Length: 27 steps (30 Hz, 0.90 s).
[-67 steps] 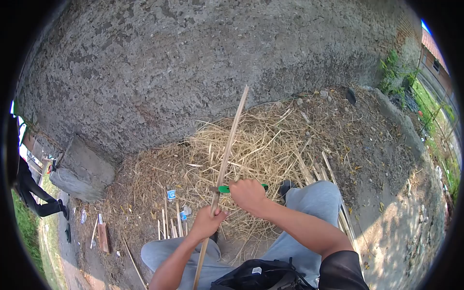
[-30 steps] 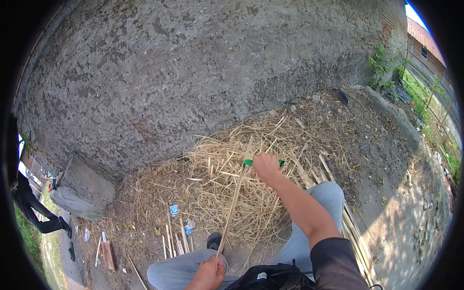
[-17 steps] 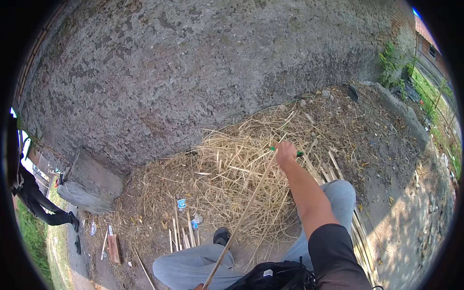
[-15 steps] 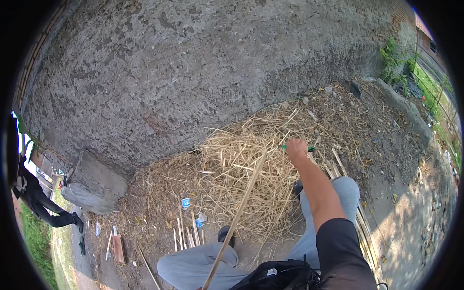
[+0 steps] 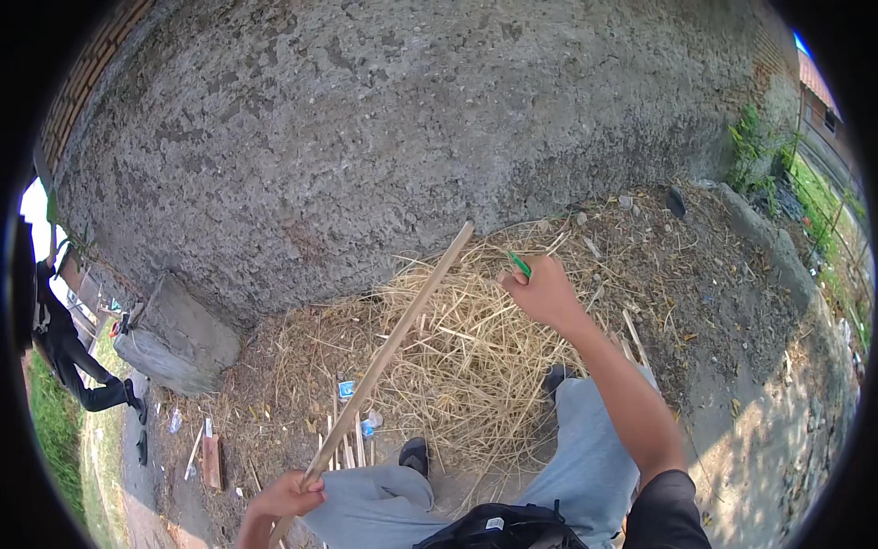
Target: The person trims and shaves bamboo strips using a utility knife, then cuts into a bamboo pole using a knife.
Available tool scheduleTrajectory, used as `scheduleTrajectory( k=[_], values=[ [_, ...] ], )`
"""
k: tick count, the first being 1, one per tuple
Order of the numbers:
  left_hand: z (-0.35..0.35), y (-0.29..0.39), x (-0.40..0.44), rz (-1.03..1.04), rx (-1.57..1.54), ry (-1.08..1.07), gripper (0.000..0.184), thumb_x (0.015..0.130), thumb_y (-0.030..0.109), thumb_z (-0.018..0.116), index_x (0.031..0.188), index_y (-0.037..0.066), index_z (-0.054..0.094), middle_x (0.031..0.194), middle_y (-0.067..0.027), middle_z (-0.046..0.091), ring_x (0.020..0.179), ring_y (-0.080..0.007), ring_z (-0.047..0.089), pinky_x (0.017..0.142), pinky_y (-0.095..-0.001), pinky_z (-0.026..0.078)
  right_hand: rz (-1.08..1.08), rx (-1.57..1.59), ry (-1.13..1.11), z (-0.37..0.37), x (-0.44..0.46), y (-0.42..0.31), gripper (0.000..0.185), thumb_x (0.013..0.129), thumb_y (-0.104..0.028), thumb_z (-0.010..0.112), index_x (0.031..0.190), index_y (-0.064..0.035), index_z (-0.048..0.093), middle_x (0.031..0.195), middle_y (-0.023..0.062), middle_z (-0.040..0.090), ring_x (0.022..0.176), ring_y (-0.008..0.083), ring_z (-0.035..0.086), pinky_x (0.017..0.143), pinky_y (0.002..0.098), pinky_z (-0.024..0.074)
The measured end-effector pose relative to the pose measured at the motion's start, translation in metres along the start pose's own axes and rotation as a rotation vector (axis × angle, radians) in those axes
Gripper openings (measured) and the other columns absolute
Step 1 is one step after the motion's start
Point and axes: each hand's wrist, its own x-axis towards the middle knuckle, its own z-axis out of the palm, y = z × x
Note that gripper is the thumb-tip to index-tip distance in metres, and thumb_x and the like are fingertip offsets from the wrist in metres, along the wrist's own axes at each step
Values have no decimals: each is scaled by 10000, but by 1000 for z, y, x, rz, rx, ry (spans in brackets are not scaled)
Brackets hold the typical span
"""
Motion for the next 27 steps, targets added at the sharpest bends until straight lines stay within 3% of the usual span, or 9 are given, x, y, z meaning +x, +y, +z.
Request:
scheduleTrajectory(
  k=[4,6,8,9,14,16,22,24,27],
  values=[
    [-35,31,13,-185,101,-17,268,880,146,723,774,131,477,644,91,449,552,-19,433,476,-235,343,-97,342,385,14,-38,-9,461,846,-224,763,583,-63,421,474,23,382,467,127,320,445,308,294],
    [-44,35,25,-236,160,-41,277,872,192,749,777,127,498,646,91,458,545,-27,430,473,-238,340,-210,253,395,29,-38,7,365,811,-210,790,645,-64,501,571,42,519,447,137,421,423,298,340],
    [-49,37,38,-204,244,17,292,844,237,789,791,115,529,634,83,471,544,-32,443,476,-239,352,-663,77,530,41,-36,9,281,815,-238,809,762,-62,597,719,53,639,507,149,564,422,278,404],
    [-54,38,46,-198,378,33,291,842,266,791,805,118,543,625,75,474,553,-38,462,486,-242,367,-673,14,472,41,-41,11,274,778,-241,827,941,-82,675,964,56,705,573,189,644,437,264,448],
    [-51,83,60,-215,634,70,282,825,333,791,797,113,616,633,25,565,557,-121,545,529,-315,426,-824,-122,336,45,-50,-8,382,740,-249,826,1074,-119,695,1132,37,689,575,159,638,445,260,456],
    [-61,93,65,75,1043,301,274,776,341,812,792,97,689,683,-48,647,595,-245,617,590,-394,465,-857,-281,229,52,-47,-6,433,721,-232,811,1126,-150,681,1134,19,685,596,184,659,474,297,489],
    [-66,179,69,153,1444,480,322,693,378,816,833,103,725,931,-86,707,818,-276,654,706,-422,486,-846,-304,-70,84,-42,16,286,730,-257,784,997,-176,719,712,10,689,554,212,639,489,371,486],
    [-51,206,67,432,1799,833,489,701,397,805,1108,150,689,1260,-88,614,1104,-285,581,902,-445,459,-660,-19,-166,82,-45,6,145,763,-247,778,866,-149,748,631,36,665,508,244,603,487,381,464],
    [-4,222,68,630,1854,1242,728,757,413,787,1375,157,501,1433,-113,455,1294,-321,433,1063,-496,347,-302,154,-338,62,-42,-23,228,806,-326,793,791,-102,755,587,43,641,478,177,563,490,347,441]
  ],
)
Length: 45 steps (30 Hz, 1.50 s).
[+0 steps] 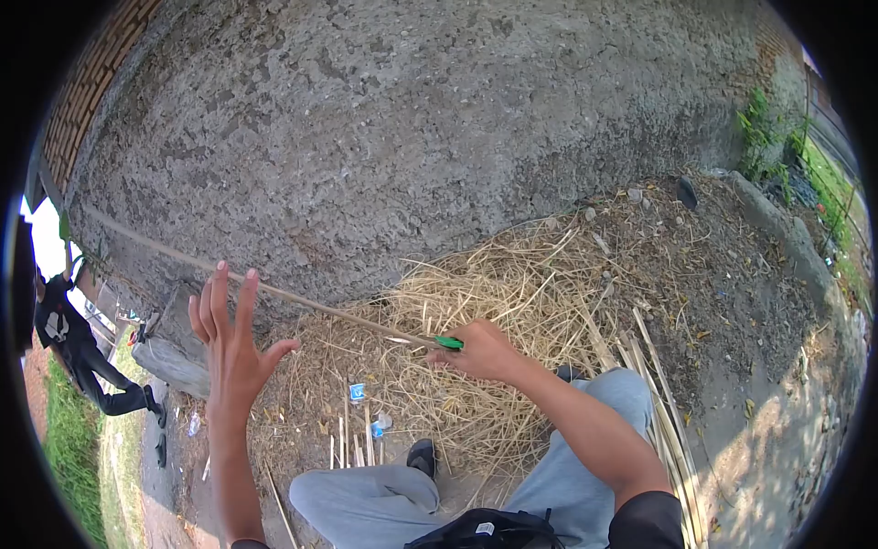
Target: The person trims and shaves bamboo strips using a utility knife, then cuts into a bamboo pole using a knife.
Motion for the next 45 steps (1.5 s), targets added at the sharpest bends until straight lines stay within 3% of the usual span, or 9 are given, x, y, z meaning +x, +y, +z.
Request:
scheduleTrajectory(
  k=[2,11,17,24,31,37,39,42,45],
  values=[
    [2,37,-10,-250,-548,201,783,853,412,731,1459,82,361,1424,-189,443,1349,-345,379,1121,-521,273,195,408,-66,7,2,7,345,818,-391,803,771,-54,744,612,12,650,540,88,565,536,298,450],
    [72,230,-83,-623,-2234,-577,506,1033,356,489,1342,-39,417,1220,-174,591,1143,-241,599,933,-374,516,177,716,181,25,4,3,296,859,-316,767,752,-42,731,609,-3,630,564,62,543,534,264,401],
    [79,233,-91,-848,-2302,-704,265,1040,217,495,1145,-26,490,949,-126,656,746,-198,683,727,-328,578,175,702,316,44,15,10,329,862,-352,767,764,-40,731,595,-11,608,530,56,497,493,264,366],
    [80,239,-98,-960,-2291,-575,274,1059,250,441,1058,-10,526,837,-81,627,685,-163,664,631,-291,572,147,583,327,54,14,2,229,887,-278,747,945,-58,774,676,-5,657,587,51,518,525,255,393],
    [68,229,-92,-1068,-2260,-653,407,1079,351,364,965,8,552,652,8,476,490,-68,428,466,-223,388,226,412,314,54,10,1,267,869,-290,767,864,-33,694,638,-23,576,580,64,476,529,260,386],
    [77,217,-99,-1241,-2299,-602,383,1077,334,391,906,36,560,580,46,407,468,-40,345,421,-212,281,1,178,43,27,2,-5,388,743,-343,820,749,-45,570,585,-19,471,551,81,413,504,276,359],
    [75,213,-100,-1264,-2288,-631,375,1077,330,393,893,43,550,576,45,405,458,-41,341,412,-216,279,-58,124,61,35,-4,5,323,739,-286,781,756,-39,574,561,36,522,499,152,491,493,322,398],
    [66,208,-99,-1208,-2399,-736,396,1072,376,380,851,67,491,557,32,367,413,-73,328,391,-244,278,2,-274,64,40,-14,2,186,773,-191,685,843,-33,617,651,195,631,585,392,624,560,478,479],
    [63,208,-97,-1180,-2477,-814,393,1071,390,367,852,81,468,544,27,355,404,-84,323,384,-249,266,2,-368,122,39,-21,1,181,786,-193,665,856,-36,607,627,176,634,588,394,635,568,485,501]
  ],
)
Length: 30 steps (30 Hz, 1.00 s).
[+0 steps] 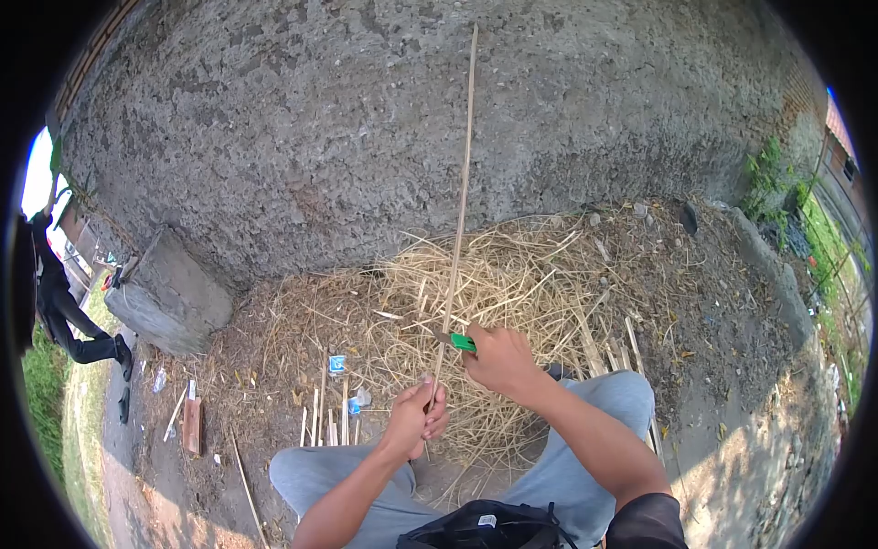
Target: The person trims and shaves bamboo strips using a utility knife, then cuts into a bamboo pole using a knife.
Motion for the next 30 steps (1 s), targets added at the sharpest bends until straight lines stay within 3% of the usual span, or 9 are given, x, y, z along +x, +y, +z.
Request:
scheduleTrajectory(
  k=[7,16,22,27,30],
  values=[
    [8,-8,-3,-37,-85,-55,384,1071,384,358,859,79,454,531,15,345,395,-91,308,371,-252,256,-52,-165,-38,-21,-27,-16,214,840,-240,655,819,-33,604,626,169,644,563,343,660,517,458,509],
    [22,-22,-10,-19,-39,18,335,1063,338,385,862,77,450,539,7,363,389,-95,321,357,-259,253,0,-245,-157,-19,-58,-27,107,786,-141,600,793,-35,619,625,165,657,546,325,674,476,434,519],
    [42,-27,-18,43,58,103,320,1055,309,379,829,91,440,557,17,354,412,-82,319,367,-257,242,-47,-350,-39,-8,-58,-11,90,776,-109,596,790,-24,625,655,153,676,530,299,673,465,406,520],
    [49,-25,-24,81,97,113,336,1061,296,370,812,83,443,566,16,359,426,-75,318,384,-258,252,-149,-369,202,-6,-56,-10,76,749,-84,617,756,-10,602,614,122,642,491,287,632,450,405,477],
    [47,-29,-24,158,133,146,340,1063,292,369,825,67,461,572,16,364,437,-73,316,397,-261,267,-138,-388,151,-10,-51,-13,76,750,-96,612,770,-23,623,664,132,668,532,290,665,473,394,521]
  ],
)
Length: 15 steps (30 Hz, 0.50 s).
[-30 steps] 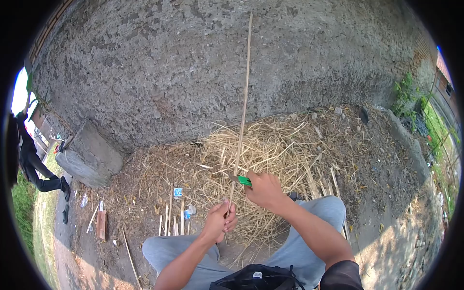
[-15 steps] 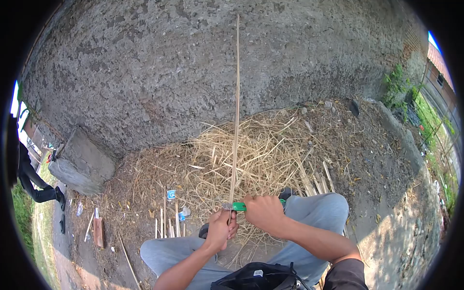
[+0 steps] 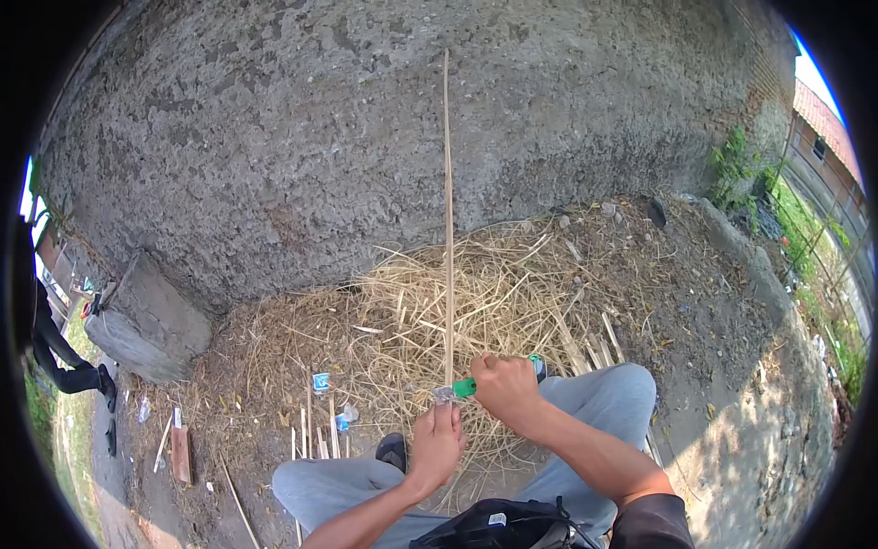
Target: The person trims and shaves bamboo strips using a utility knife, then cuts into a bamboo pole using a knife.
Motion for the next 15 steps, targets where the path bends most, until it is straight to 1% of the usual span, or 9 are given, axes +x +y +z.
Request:
scheduleTrajectory(
  k=[4,5,9,10,11,12,13,14,15],
  values=[
    [-2,-5,0,68,83,-2,360,1068,303,362,836,54,479,590,17,377,457,-70,321,410,-261,287,17,15,-13,1,1,-2,81,752,-95,610,772,-18,625,674,130,668,534,292,662,478,396,520],
    [-2,-5,0,89,93,-3,371,1070,310,359,834,52,482,596,18,381,464,-69,320,413,-261,291,31,13,26,0,2,-2,67,750,-91,612,745,-25,607,663,125,662,532,290,661,476,397,518],
    [4,2,-6,59,71,-6,382,1071,316,352,824,54,480,607,20,387,474,-67,332,423,-262,305,91,3,89,-2,2,-4,84,754,-78,614,691,-43,572,637,123,650,533,286,661,470,397,511],
    [5,5,-6,62,148,3,430,1066,324,320,814,26,501,594,-24,429,489,-116,400,471,-313,349,90,-1,91,-2,2,-2,84,754,-78,614,691,-43,572,637,123,650,533,286,661,470,397,511],
    [5,6,-7,64,226,13,482,1062,331,288,804,-2,522,581,-68,471,505,-165,469,519,-364,394,112,7,79,-1,2,-1,79,724,-93,646,709,-46,583,637,116,646,533,299,649,467,417,486],
    [6,1,-6,64,225,9,482,1062,331,288,804,-2,522,581,-68,471,505,-165,469,519,-364,394,136,16,68,1,1,1,107,694,-108,678,728,-50,595,637,109,642,534,312,637,464,438,460],
    [8,-5,-3,116,214,6,438,1066,321,316,814,21,511,600,-23,436,495,-120,417,485,-314,366,139,13,68,0,3,3,107,694,-108,678,728,-50,595,637,109,642,534,312,637,464,438,460],
    [9,-11,-3,168,202,4,395,1070,311,343,823,45,500,619,22,402,485,-74,366,451,-265,339,190,5,58,-1,8,6,121,688,-117,693,732,-53,600,642,112,644,550,319,640,484,451,465],
    [8,-15,-2,172,199,1,395,1070,311,343,823,45,500,619,22,402,485,-74,366,451,-265,339,238,-4,51,-2,15,11,136,682,-125,707,736,-55,604,648,114,647,566,327,643,503,463,470]
  ],
)
